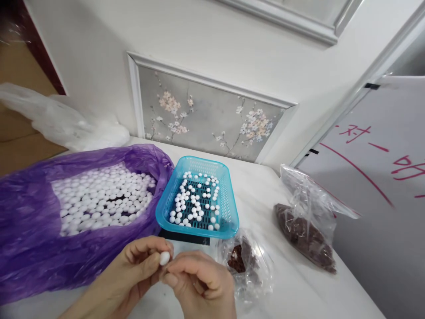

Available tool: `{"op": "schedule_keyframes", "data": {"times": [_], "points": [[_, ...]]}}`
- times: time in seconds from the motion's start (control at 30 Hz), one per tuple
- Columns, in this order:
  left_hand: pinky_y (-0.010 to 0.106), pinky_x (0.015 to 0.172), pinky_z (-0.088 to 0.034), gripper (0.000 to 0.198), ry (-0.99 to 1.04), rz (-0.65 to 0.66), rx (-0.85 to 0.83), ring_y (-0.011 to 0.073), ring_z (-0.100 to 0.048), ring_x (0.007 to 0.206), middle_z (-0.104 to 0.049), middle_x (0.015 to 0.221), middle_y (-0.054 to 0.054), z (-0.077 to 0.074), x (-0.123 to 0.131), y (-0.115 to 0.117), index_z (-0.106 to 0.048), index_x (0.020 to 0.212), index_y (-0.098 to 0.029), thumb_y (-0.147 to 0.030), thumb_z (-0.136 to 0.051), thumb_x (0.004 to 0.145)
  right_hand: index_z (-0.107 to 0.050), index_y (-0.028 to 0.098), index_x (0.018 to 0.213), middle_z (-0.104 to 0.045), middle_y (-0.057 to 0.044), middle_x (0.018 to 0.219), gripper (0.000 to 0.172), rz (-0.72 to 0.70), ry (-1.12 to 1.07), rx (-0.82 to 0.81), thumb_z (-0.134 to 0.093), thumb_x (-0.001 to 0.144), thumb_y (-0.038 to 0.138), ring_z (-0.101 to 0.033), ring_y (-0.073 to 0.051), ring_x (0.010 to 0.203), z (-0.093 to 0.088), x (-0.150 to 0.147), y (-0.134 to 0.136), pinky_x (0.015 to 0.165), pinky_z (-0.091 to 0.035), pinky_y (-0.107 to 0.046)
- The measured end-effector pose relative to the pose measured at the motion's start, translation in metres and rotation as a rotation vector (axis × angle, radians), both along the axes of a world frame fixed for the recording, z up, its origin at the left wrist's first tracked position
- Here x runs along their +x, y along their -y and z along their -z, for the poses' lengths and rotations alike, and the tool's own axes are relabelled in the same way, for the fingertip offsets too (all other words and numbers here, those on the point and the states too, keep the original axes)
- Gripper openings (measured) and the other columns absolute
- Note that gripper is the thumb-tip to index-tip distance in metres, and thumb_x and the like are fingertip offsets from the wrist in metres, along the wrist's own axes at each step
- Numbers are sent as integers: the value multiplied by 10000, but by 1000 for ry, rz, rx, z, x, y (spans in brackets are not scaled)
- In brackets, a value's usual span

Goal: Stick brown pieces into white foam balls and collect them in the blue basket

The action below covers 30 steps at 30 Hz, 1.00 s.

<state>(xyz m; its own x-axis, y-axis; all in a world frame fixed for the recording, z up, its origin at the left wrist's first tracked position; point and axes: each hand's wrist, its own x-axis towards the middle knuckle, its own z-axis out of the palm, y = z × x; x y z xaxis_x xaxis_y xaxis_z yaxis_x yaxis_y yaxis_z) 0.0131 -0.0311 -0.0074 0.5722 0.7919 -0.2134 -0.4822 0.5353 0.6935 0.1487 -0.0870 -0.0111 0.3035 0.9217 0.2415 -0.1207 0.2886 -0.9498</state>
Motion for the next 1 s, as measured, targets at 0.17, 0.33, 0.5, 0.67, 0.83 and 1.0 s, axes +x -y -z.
{"op": "schedule_keyframes", "data": {"times": [0.17,0.33,0.5,0.67,0.83,1.0], "points": [[202,638,-472,104,-22,19,29,99,-611,616,-698,651,0,-2,-1,0,-770,743,-165,-233,-820,681,-760,262,701,-739,18,613,143,24,-132,-177,-840,651,369,-673,-120,558,-3,-6,3,557,-525,-189],[189,608,-440,127,-95,-16,15,88,-569,604,-678,633,-5,0,-1,1,-771,721,-158,-247,-835,656,-707,234,678,-726,26,569,210,25,-128,-256,-850,618,376,-675,-115,525,-6,-6,4,548,-484,-185],[204,613,-435,136,-139,-57,44,100,-551,624,-677,650,-2,1,-1,3,-781,693,-182,-281,-848,628,-692,226,674,-719,9,557,237,47,-80,-283,-826,626,415,-649,-133,518,-8,-8,5,543,-465,-215],[217,623,-440,76,-173,-132,157,112,-558,650,-676,686,-4,0,-2,2,-783,657,-215,-258,-841,632,-690,233,663,-692,13,571,196,85,-25,-274,-813,628,381,-599,-122,527,-6,-11,4,537,-439,-208],[216,648,-458,28,-167,-120,271,116,-586,688,-663,719,-14,4,-5,0,-792,679,-252,-234,-813,670,-679,235,653,-651,26,573,165,107,-37,-252,-806,626,336,-563,-113,536,-3,-14,4,525,-410,-201],[225,624,-476,70,-126,-99,328,126,-598,676,-659,683,-9,5,-7,-2,-794,638,-281,-226,-836,626,-658,208,643,-578,42,552,230,101,-48,-246,-826,596,357,-457,-91,504,-1,-14,3,488,-349,-204]]}}
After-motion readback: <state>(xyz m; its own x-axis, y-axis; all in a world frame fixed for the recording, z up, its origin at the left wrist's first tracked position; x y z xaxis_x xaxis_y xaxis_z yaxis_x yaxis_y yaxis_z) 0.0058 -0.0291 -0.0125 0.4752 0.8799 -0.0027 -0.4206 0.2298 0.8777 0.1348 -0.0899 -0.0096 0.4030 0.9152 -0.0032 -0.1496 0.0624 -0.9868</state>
